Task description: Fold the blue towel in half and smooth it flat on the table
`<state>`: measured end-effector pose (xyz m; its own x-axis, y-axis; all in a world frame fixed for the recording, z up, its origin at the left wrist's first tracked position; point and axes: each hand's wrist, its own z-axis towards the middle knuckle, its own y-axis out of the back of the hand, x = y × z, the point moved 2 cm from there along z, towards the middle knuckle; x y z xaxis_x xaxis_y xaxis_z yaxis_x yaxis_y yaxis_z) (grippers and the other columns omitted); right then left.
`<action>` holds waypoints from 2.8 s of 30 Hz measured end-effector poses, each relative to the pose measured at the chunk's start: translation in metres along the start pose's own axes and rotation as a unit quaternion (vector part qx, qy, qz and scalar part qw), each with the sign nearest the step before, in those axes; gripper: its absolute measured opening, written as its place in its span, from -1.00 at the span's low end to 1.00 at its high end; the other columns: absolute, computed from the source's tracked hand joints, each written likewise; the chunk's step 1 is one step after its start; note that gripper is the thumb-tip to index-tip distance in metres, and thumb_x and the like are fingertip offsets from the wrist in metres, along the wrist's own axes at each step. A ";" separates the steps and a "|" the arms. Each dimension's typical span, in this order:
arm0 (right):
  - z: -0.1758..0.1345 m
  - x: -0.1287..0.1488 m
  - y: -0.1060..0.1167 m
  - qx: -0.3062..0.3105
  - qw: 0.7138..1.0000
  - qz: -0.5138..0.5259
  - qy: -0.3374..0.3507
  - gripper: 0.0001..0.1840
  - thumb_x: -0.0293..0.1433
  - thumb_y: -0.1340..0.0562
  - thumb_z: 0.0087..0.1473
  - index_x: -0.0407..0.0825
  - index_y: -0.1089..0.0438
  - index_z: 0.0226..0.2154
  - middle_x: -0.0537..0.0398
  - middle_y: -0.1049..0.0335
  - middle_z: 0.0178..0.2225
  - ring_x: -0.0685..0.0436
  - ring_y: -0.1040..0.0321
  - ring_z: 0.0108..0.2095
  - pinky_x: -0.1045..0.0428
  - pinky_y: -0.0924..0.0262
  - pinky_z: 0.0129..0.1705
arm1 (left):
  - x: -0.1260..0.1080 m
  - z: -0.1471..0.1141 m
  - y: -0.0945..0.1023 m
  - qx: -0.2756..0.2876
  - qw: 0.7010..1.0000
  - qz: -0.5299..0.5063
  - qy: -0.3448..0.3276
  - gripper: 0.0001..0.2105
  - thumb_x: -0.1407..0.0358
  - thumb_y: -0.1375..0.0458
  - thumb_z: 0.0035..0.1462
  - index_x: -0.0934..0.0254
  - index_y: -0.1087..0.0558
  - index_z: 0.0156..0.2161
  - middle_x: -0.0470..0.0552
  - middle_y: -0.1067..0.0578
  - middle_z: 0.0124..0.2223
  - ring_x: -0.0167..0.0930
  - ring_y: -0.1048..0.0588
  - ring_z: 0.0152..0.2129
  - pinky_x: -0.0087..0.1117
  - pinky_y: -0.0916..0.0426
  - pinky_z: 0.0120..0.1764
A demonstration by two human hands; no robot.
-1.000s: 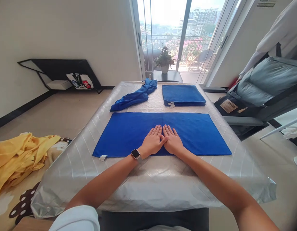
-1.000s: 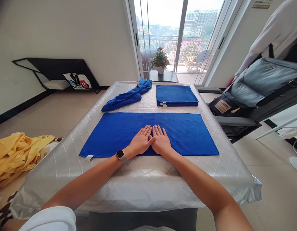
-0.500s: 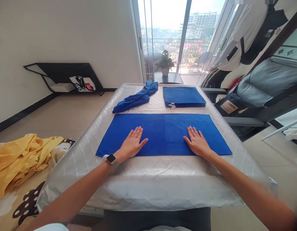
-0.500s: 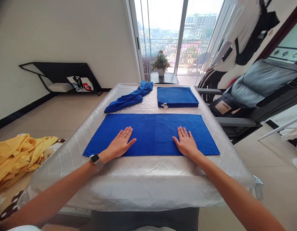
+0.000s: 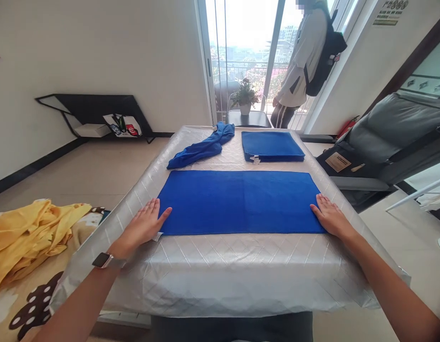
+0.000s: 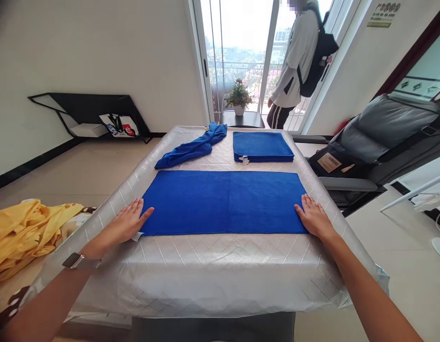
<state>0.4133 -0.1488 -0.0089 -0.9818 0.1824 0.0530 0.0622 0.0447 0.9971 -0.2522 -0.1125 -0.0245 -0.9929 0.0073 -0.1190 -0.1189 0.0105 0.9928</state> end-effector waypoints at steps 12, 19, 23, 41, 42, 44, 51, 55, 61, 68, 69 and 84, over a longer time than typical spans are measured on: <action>0.075 0.241 0.029 -0.007 0.976 0.080 0.200 -0.23 -0.09 0.25 0.47 -0.21 0.07 0.49 -0.14 0.18 0.52 -0.24 0.24 0.51 -0.19 0.27 0.49 | -0.247 0.085 0.023 -0.030 0.962 -0.036 -0.269 -0.27 -0.06 0.33 0.47 0.47 -0.10 0.46 0.27 -0.08 0.49 -0.25 -0.02 0.46 -0.16 0.11 0.45; 0.097 0.267 -0.010 -0.027 0.981 0.055 0.183 -0.24 -0.10 0.27 0.47 -0.20 0.06 0.49 -0.11 0.18 0.52 -0.23 0.26 0.51 -0.19 0.34 0.49 | -0.283 0.112 -0.013 -0.029 0.972 -0.055 -0.227 -0.27 -0.02 0.37 0.47 0.53 -0.13 0.44 0.26 -0.11 0.48 -0.25 -0.04 0.45 -0.18 0.11 0.45; 0.097 0.265 -0.011 -0.018 0.983 0.039 0.181 -0.22 -0.08 0.29 0.46 -0.20 0.08 0.50 -0.08 0.19 0.52 -0.21 0.27 0.51 -0.18 0.34 0.50 | -0.281 0.114 -0.018 -0.027 0.971 -0.066 -0.228 -0.22 -0.06 0.41 0.45 0.53 -0.11 0.45 0.25 -0.11 0.49 -0.25 -0.03 0.46 -0.17 0.12 0.46; 0.123 0.025 0.004 -0.017 0.999 0.036 -0.023 -0.20 -0.10 0.27 0.43 -0.23 0.08 0.49 -0.14 0.18 0.52 -0.22 0.23 0.51 -0.21 0.26 0.50 | -0.075 0.150 -0.001 -0.007 0.998 -0.016 -0.053 -0.22 -0.11 0.38 0.42 0.43 0.00 0.49 0.17 0.00 0.53 -0.20 0.04 0.47 -0.06 0.13 0.45; 0.123 0.015 0.004 -0.016 0.999 0.035 -0.032 -0.20 -0.10 0.27 0.43 -0.25 0.08 0.49 -0.16 0.18 0.52 -0.24 0.22 0.51 -0.21 0.25 0.50 | -0.061 0.153 -0.002 -0.014 0.999 -0.015 -0.036 -0.22 -0.10 0.36 0.42 0.44 0.00 0.49 0.19 0.00 0.53 -0.18 0.03 0.47 -0.04 0.11 0.44; 0.124 0.006 0.003 -0.012 0.999 0.034 -0.033 -0.19 -0.08 0.26 0.42 -0.26 0.09 0.49 -0.18 0.19 0.52 -0.26 0.21 0.50 -0.22 0.24 0.49 | -0.037 0.158 -0.005 -0.024 1.000 -0.017 -0.008 -0.22 -0.09 0.35 0.42 0.48 0.01 0.49 0.23 -0.01 0.52 -0.17 0.01 0.47 -0.04 0.08 0.43; 0.130 0.004 -0.006 -0.018 0.999 0.043 -0.011 -0.17 -0.07 0.25 0.42 -0.27 0.09 0.49 -0.19 0.17 0.52 -0.29 0.20 0.50 -0.26 0.23 0.49 | -0.022 0.162 -0.006 -0.033 0.999 -0.004 0.006 -0.25 -0.05 0.30 0.43 0.51 -0.01 0.47 0.25 -0.02 0.52 -0.18 0.01 0.47 -0.07 0.06 0.43; 0.130 0.002 -0.008 -0.032 0.999 0.036 -0.012 -0.17 -0.06 0.26 0.41 -0.27 0.06 0.48 -0.18 0.15 0.51 -0.29 0.17 0.50 -0.24 0.21 0.49 | -0.027 0.160 -0.004 -0.027 1.000 0.004 0.009 -0.24 -0.05 0.32 0.43 0.54 -0.01 0.47 0.28 -0.02 0.51 -0.18 0.01 0.47 -0.09 0.07 0.44; 0.128 0.004 -0.006 -0.037 0.999 0.030 -0.014 -0.17 -0.07 0.26 0.42 -0.28 0.04 0.48 -0.17 0.11 0.51 -0.28 0.17 0.50 -0.22 0.20 0.49 | -0.035 0.155 0.002 -0.021 1.000 -0.009 0.017 -0.23 -0.07 0.32 0.43 0.51 0.01 0.48 0.24 0.02 0.53 -0.16 0.03 0.47 -0.06 0.08 0.44; 0.127 0.006 -0.002 -0.039 0.998 0.045 -0.013 -0.19 -0.08 0.23 0.42 -0.26 0.02 0.47 -0.19 0.10 0.50 -0.30 0.15 0.49 -0.25 0.18 0.48 | -0.042 0.149 0.010 -0.003 0.999 -0.021 0.039 -0.22 -0.09 0.34 0.44 0.52 0.05 0.49 0.24 0.07 0.54 -0.17 0.08 0.48 -0.08 0.16 0.45; 0.127 0.006 -0.001 -0.036 0.998 0.045 -0.015 -0.19 -0.09 0.23 0.41 -0.26 0.03 0.47 -0.19 0.12 0.51 -0.29 0.16 0.49 -0.25 0.19 0.48 | -0.041 0.149 0.011 -0.005 0.999 -0.023 0.039 -0.22 -0.08 0.34 0.44 0.52 0.04 0.49 0.25 0.06 0.53 -0.17 0.08 0.48 -0.08 0.16 0.45; 0.126 0.010 0.002 -0.025 0.998 0.048 -0.019 -0.19 -0.11 0.24 0.42 -0.30 0.06 0.48 -0.17 0.15 0.52 -0.29 0.19 0.50 -0.22 0.25 0.49 | -0.042 0.147 0.009 -0.039 0.997 -0.039 0.059 -0.21 -0.08 0.34 0.41 0.53 -0.03 0.47 0.26 -0.01 0.52 -0.19 0.02 0.47 -0.07 0.12 0.44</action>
<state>0.4260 -0.0235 -0.0135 -0.9639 0.2214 0.1477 0.1459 -0.0245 0.9890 -0.2104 0.0343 -0.0121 -0.9741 -0.1088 -0.1981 -0.1910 -0.0722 0.9789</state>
